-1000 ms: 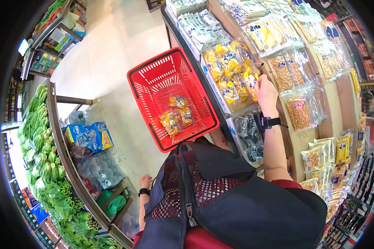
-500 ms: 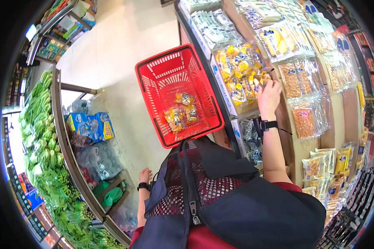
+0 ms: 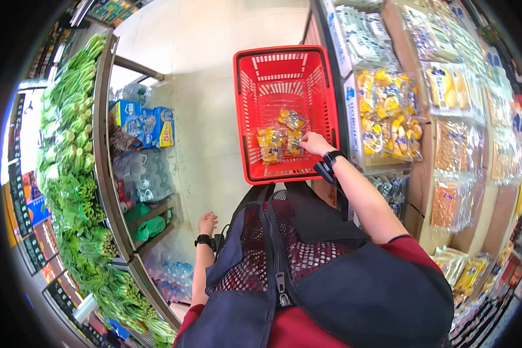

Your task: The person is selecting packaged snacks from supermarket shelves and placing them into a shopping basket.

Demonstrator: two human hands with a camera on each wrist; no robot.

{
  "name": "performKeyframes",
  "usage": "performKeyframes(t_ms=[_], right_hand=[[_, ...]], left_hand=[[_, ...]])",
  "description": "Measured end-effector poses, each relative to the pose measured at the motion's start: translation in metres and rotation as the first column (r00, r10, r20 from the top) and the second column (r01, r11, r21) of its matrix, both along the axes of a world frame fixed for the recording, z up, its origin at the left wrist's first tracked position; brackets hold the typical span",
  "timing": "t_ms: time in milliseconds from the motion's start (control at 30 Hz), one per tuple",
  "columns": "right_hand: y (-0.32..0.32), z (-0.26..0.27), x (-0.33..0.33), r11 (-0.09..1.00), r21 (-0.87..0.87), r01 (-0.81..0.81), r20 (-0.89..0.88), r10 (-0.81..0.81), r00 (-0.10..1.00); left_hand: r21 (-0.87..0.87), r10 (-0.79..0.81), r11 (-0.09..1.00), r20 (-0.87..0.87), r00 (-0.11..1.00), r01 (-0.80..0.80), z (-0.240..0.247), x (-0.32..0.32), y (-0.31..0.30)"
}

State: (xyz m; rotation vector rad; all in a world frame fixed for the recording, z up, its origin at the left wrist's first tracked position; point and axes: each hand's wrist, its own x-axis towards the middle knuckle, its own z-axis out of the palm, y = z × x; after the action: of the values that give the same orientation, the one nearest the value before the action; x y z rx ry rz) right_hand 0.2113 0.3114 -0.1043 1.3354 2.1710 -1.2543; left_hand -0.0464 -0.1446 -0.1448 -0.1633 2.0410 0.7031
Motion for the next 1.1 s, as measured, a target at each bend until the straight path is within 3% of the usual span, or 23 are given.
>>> performKeyframes(t_ms=[100, 200, 233, 267, 333, 400, 500, 600, 633, 667, 733, 867, 933, 967, 1000, 1067, 1100], right_hand=[[0.009, -0.106, -0.003, 0.983, -0.146, 0.112, 0.187, -0.084, 0.979], [0.010, -0.174, -0.003, 0.962, -0.218, 0.162, 0.252, -0.104, 0.962], [0.012, -0.219, 0.005, 0.964, -0.241, -0.107, 0.208, 0.159, 0.965], [0.010, -0.244, 0.007, 0.960, -0.256, -0.115, 0.205, 0.170, 0.964], [0.002, -0.268, 0.001, 0.930, -0.162, 0.329, 0.286, -0.274, 0.918], [0.000, -0.275, 0.000, 0.922, -0.258, 0.290, 0.301, -0.208, 0.931], [-0.015, -0.306, 0.000, 0.801, -0.185, 0.570, 0.231, -0.528, 0.817], [-0.016, -0.306, -0.001, 0.775, -0.152, 0.613, 0.346, -0.539, 0.768], [-0.014, -0.266, -0.010, 0.833, -0.004, 0.553, 0.394, -0.507, 0.767], [-0.015, -0.263, -0.013, 0.835, -0.005, 0.550, 0.392, -0.505, 0.769], [-0.016, -0.274, -0.014, 0.855, 0.212, 0.474, 0.391, -0.519, 0.760], [-0.004, -0.254, -0.012, 0.875, 0.086, 0.477, 0.328, -0.477, 0.816], [0.002, -0.235, -0.014, 0.862, -0.125, 0.491, 0.278, -0.445, 0.852], [0.000, -0.223, -0.014, 0.918, 0.003, 0.397, 0.257, -0.385, 0.886], [-0.001, -0.217, -0.009, 0.913, 0.018, 0.408, 0.252, -0.399, 0.882], [-0.004, -0.209, 0.003, 0.972, 0.001, 0.233, 0.010, -0.233, 0.972], [-0.006, -0.182, 0.002, 0.843, -0.102, 0.528, -0.081, -0.536, 0.840]], left_hand=[[-0.055, 0.029, 0.998, -0.034, 0.999, -0.031, 0.028, 0.015, -0.014], [-0.104, 0.088, 0.990, -0.062, 0.994, -0.094, 0.048, 0.032, -0.047], [-0.124, 0.111, 0.985, -0.069, 0.991, -0.119, 0.052, 0.038, -0.062], [-0.145, 0.133, 0.979, -0.075, 0.988, -0.143, 0.055, 0.045, -0.078], [-0.214, 0.180, 0.959, -0.050, 0.982, -0.187, 0.063, 0.058, -0.102], [-0.238, 0.212, 0.946, -0.056, 0.976, -0.219, 0.067, 0.071, -0.120], [-0.249, 0.264, 0.930, -0.061, 0.963, -0.271, 0.070, 0.089, -0.130], [-0.198, 0.309, 0.928, -0.067, 0.949, -0.316, 0.071, 0.097, -0.130], [-0.178, 0.307, 0.933, -0.059, 0.950, -0.312, 0.064, 0.098, -0.134], [-0.157, 0.302, 0.939, -0.050, 0.952, -0.306, 0.060, 0.098, -0.136], [-0.178, 0.281, 0.941, -0.056, 0.958, -0.286, 0.064, 0.093, -0.123], [-0.200, 0.195, 0.958, -0.068, 0.978, -0.205, 0.067, 0.072, -0.091], [-0.184, 0.171, 0.966, -0.074, 0.983, -0.182, 0.066, 0.062, -0.078], [-0.173, 0.128, 0.975, -0.059, 0.990, -0.136, 0.064, 0.057, -0.069], [-0.159, 0.084, 0.983, -0.046, 0.995, -0.090, 0.060, 0.051, -0.063], [-0.138, 0.048, 0.989, -0.039, 0.998, -0.053, 0.051, 0.041, -0.047], [-0.116, 0.057, 0.991, -0.034, 0.998, -0.061, 0.042, 0.036, -0.042]])
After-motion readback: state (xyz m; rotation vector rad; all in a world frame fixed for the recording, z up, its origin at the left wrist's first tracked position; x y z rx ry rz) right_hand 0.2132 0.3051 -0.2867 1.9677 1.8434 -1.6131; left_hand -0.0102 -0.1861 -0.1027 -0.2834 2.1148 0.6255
